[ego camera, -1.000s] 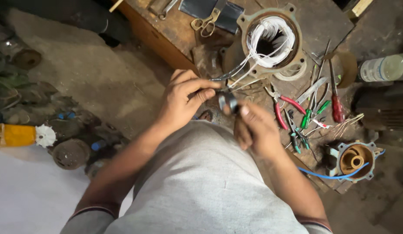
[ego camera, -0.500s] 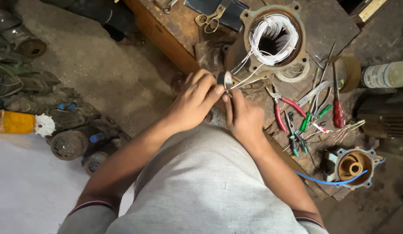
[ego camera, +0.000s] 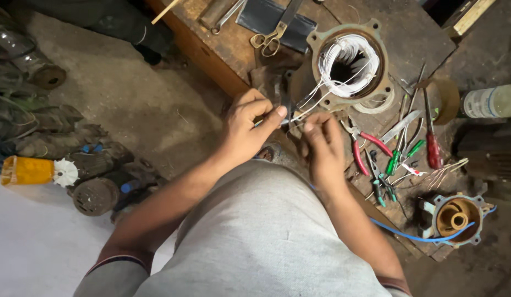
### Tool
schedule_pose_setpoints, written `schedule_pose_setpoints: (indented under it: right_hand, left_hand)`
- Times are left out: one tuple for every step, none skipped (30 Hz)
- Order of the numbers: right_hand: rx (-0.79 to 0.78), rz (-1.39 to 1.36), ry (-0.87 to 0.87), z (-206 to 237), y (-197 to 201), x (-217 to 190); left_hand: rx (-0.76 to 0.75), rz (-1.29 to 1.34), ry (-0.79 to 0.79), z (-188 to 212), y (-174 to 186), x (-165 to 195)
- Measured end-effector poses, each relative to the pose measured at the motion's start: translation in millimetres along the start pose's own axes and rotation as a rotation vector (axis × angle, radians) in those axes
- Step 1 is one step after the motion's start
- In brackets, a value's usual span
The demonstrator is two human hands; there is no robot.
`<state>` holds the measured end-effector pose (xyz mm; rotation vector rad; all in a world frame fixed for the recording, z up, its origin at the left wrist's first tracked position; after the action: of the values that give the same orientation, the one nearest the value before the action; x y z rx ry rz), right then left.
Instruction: The person cuts pieces from a black insulating sheet with scissors, folds and shapes them by hand, and inserts them into the slots of an electric motor stator on the workbench. They also handle the stator's white winding wires and use pliers on the wires while working around the motor housing.
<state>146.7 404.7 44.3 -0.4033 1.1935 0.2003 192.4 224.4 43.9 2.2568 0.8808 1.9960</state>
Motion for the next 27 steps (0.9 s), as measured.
schedule_pose_setpoints:
  right_hand:
    - [0.040,0.098,0.034,0.2,-0.7,6.3]
    - [0.017,0.278,0.145,0.4,-0.2,10.9]
    - [-0.005,0.457,0.253,1.0,0.6,15.2]
    - [-0.028,0.634,0.361,1.2,2.6,17.9]
    - [-0.027,0.566,0.281,1.0,7.1,19.7]
    - [-0.028,0.498,0.205,0.4,12.3,19.3]
    - [-0.032,0.431,0.132,-0.5,18.1,16.4]
    - [-0.040,0.364,0.058,-0.9,23.5,11.7]
    - [-0.052,0.298,-0.022,0.0,26.8,6.9]
    - [-0.064,0.232,-0.099,0.1,28.0,1.8]
    - [-0.142,-0.031,-0.136,-1.3,28.3,-5.7]
    - [-0.214,-0.294,-0.172,-2.4,29.1,-14.7]
    - [-0.281,-0.555,-0.210,-3.1,29.0,-23.6]
    - [-0.288,-0.561,-0.198,-5.4,26.2,-29.5]
    - [-0.302,-0.565,-0.182,-9.9,20.8,-33.2]
    - [-0.319,-0.571,-0.168,-13.5,15.0,-35.3]
    - [-0.313,-0.459,-0.138,-15.0,9.5,-35.5]
    - [-0.306,-0.349,-0.107,-16.3,4.4,-34.2]
    - [-0.297,-0.238,-0.072,-17.4,1.3,-32.9]
    - [-0.264,-0.182,-0.072,-17.4,-1.2,-29.8]
    - [-0.227,-0.123,-0.074,-16.0,-1.6,-26.6]
    - [-0.192,-0.064,-0.077,-14.0,-1.1,-22.9]
    - [-0.183,-0.056,-0.057,-12.0,-0.4,-18.9]
    - [-0.176,-0.049,-0.036,-10.1,0.8,-14.8]
    - [-0.173,-0.043,-0.015,-8.5,0.9,-9.7]
    - [-0.118,-0.092,0.033,-7.3,0.8,-4.4]
    - [-0.063,-0.140,0.082,-6.8,0.1,0.6]
  left_hand:
    - [-0.031,0.025,0.026,-1.8,-3.1,-1.4]
    - [-0.066,0.052,0.058,-1.4,-5.1,-2.3]
    - [-0.104,0.078,0.091,-0.7,-6.4,-3.3]
    - [-0.095,-0.017,-0.025,0.1,-5.7,-3.2]
    - [-0.088,-0.113,-0.145,2.7,-1.4,-3.1]
    - [-0.078,-0.208,-0.269,4.5,3.1,-3.2]
    - [-0.055,-0.228,-0.273,2.1,6.5,-5.1]
    - [-0.029,-0.249,-0.273,-0.3,10.7,-6.9]
    - [-0.002,-0.270,-0.267,-0.6,14.1,-7.7]
    - [0.007,-0.231,-0.234,-1.7,16.5,-8.3]
    - [0.015,-0.191,-0.208,-4.4,18.5,-8.9]
    - [0.018,-0.148,-0.182,-6.5,19.3,-8.8]
    - [-0.021,-0.122,-0.211,-7.8,19.7,-8.1]
    - [-0.055,-0.099,-0.240,-8.3,19.6,-6.9]
    - [-0.084,-0.077,-0.272,-9.3,18.6,-5.4]
    - [-0.101,-0.061,-0.247,-8.8,16.5,-3.8]
    - [-0.119,-0.046,-0.218,-5.8,11.2,-0.4]
    - [-0.138,-0.034,-0.189,-3.0,8.7,2.1]
    - [-0.151,-0.032,-0.170,-2.0,9.7,3.3]
    - [-0.168,-0.027,-0.151,-1.0,10.6,4.6]
    - [-0.185,-0.018,-0.131,-0.5,11.5,5.8]
    - [-0.202,-0.009,-0.147,-0.8,12.9,7.1]
    - [-0.218,-0.002,-0.163,-1.8,15.4,7.8]
    - [-0.231,0.003,-0.180,-3.7,17.7,8.4]
    - [-0.206,-0.034,-0.172,-6.0,17.6,9.1]
    - [-0.180,-0.072,-0.161,-8.3,15.8,9.8]
    - [-0.153,-0.111,-0.150,-10.9,14.2,10.0]
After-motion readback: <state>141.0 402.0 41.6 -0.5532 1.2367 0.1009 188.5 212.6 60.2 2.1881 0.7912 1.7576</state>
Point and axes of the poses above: each hand's wrist, its own z-axis away from the middle knuckle, its own y-axis out of the back of the hand, x = y × z, the point moved 1 cm from there along -z, towards the middle knuckle, and after that the axes turned 2 degrees about x, right-handed, at the moved point
